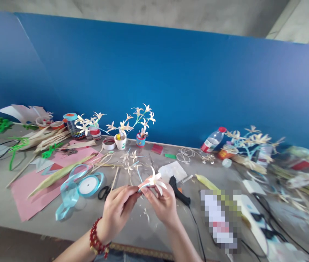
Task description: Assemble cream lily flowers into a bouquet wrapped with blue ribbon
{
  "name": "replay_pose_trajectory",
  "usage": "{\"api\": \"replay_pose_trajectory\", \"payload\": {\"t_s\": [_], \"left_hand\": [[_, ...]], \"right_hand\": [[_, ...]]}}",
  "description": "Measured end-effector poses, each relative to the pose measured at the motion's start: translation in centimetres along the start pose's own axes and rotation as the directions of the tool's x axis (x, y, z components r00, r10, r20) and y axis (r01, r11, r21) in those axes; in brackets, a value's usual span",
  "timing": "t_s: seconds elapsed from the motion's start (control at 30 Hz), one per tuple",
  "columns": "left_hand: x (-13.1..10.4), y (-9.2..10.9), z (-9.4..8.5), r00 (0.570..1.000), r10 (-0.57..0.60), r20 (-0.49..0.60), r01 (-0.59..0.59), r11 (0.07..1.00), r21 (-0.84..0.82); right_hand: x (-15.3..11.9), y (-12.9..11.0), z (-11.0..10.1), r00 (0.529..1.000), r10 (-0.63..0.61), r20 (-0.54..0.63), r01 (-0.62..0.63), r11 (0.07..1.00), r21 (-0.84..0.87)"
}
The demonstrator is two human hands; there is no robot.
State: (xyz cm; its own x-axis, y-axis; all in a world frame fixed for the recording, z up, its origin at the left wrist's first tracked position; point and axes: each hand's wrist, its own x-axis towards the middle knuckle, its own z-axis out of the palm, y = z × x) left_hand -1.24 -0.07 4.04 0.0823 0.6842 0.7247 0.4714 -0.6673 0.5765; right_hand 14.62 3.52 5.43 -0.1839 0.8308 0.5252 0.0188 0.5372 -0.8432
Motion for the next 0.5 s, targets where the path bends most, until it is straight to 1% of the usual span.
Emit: {"api": "replay_pose_trajectory", "payload": {"t_s": [0.13,0.23,0.37,0.5], "left_hand": [[-0.4,-0.4,0.3,1.000,0.001,-0.030,-0.001,1.000,0.001],[-0.4,-0.4,0.3,0.999,-0.009,-0.034,0.009,1.000,-0.018],[0.1,-0.2,-0.2,1.000,-0.013,0.013,0.013,1.000,0.000],[0.5,-0.2,-0.6,0.998,0.021,0.052,-0.021,1.000,0.014]], "right_hand": [[-0.1,-0.1,0.2,0.998,-0.032,-0.050,0.029,0.999,-0.045],[-0.3,0.2,0.3,0.997,-0.024,-0.071,0.021,0.999,-0.041],[-0.8,1.5,0.3,0.998,0.036,-0.060,-0.031,0.996,0.081],[-1.5,3.3,0.0,0.997,0.064,-0.043,-0.056,0.984,0.172]]}}
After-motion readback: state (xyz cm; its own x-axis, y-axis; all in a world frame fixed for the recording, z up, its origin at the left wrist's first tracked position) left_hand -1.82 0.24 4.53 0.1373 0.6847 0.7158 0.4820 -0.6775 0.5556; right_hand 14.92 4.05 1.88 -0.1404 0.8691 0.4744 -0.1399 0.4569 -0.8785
